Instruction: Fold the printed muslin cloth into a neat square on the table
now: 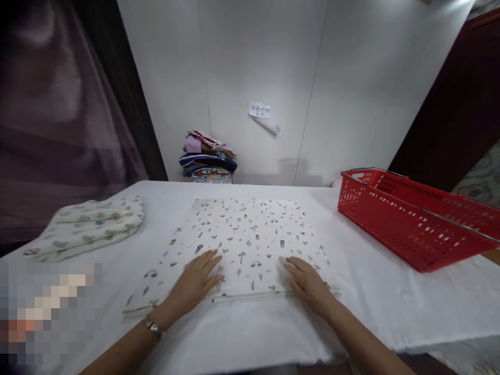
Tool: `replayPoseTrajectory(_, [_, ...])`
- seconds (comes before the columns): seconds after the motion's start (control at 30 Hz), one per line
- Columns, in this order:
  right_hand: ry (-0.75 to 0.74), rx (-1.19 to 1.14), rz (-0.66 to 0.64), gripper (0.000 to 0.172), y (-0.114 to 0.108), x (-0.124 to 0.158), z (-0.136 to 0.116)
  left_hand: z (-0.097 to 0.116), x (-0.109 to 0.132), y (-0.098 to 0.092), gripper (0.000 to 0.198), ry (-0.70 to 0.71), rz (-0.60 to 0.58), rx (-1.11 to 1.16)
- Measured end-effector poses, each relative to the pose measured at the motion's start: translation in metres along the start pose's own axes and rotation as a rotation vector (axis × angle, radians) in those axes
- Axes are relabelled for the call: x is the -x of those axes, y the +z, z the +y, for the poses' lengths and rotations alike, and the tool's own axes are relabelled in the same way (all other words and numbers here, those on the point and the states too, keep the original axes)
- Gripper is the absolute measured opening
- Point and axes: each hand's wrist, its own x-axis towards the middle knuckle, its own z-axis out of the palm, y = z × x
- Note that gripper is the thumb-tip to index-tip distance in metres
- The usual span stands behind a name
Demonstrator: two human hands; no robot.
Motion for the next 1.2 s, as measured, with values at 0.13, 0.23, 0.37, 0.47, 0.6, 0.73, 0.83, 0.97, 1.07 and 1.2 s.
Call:
replayPoseTrajectory(0.13, [0.111, 0.048, -0.175, 0.056, 0.012, -0.002, 0.011, -0.016, 0.006, 0.022, 0.06, -0.061, -0.114, -0.064])
replayPoseTrajectory(0.23, [0.166, 0.025, -0.24, 0.058, 0.013, 0.0, 0.012, -0.021, 0.008, 0.027, 0.061, -0.076, -0.154, -0.039])
replayPoseTrajectory(0.37, [0.185, 0.025, -0.191, 0.058, 0.006, -0.02, 0.019, -0.037, -0.009, 0.015, 0.061, -0.196, -0.163, -0.003])
replayPoseTrajectory(0.47, [0.202, 0.147, -0.069, 0.056, 0.002, -0.05, 0.043, -0.06, -0.025, 0.004, 0.063, -0.284, -0.092, -0.128])
replayPoseTrajectory(0.6, [0.409, 0.321, -0.113, 0.062, 0.006, -0.072, 0.083, -0.089, -0.025, 0.008, 0.068, -0.406, -0.158, -0.224])
replayPoseTrajectory(0.73, [0.467, 0.404, -0.149, 0.066, 0.014, -0.064, 0.103, -0.105, -0.016, 0.015, 0.062, -0.389, -0.206, -0.26])
replayPoseTrajectory(0.83, [0.453, 0.439, -0.143, 0.067, 0.014, -0.07, 0.103, -0.117, -0.028, 0.005, 0.05, -0.353, -0.305, -0.215])
replayPoseTrajectory(0.97, [0.38, 0.409, -0.167, 0.072, 0.011, -0.126, 0.096, -0.134, -0.085, -0.012, 0.059, -0.409, -0.283, -0.207])
replayPoseTrajectory(1.07, [0.379, 0.324, -0.219, 0.07, 0.014, -0.191, 0.092, -0.142, -0.142, -0.008, 0.067, -0.454, -0.243, -0.23])
replayPoseTrajectory(1.2, [0.361, 0.254, -0.207, 0.072, 0.023, -0.267, 0.104, -0.157, -0.207, 0.015, 0.068, -0.428, -0.255, -0.25])
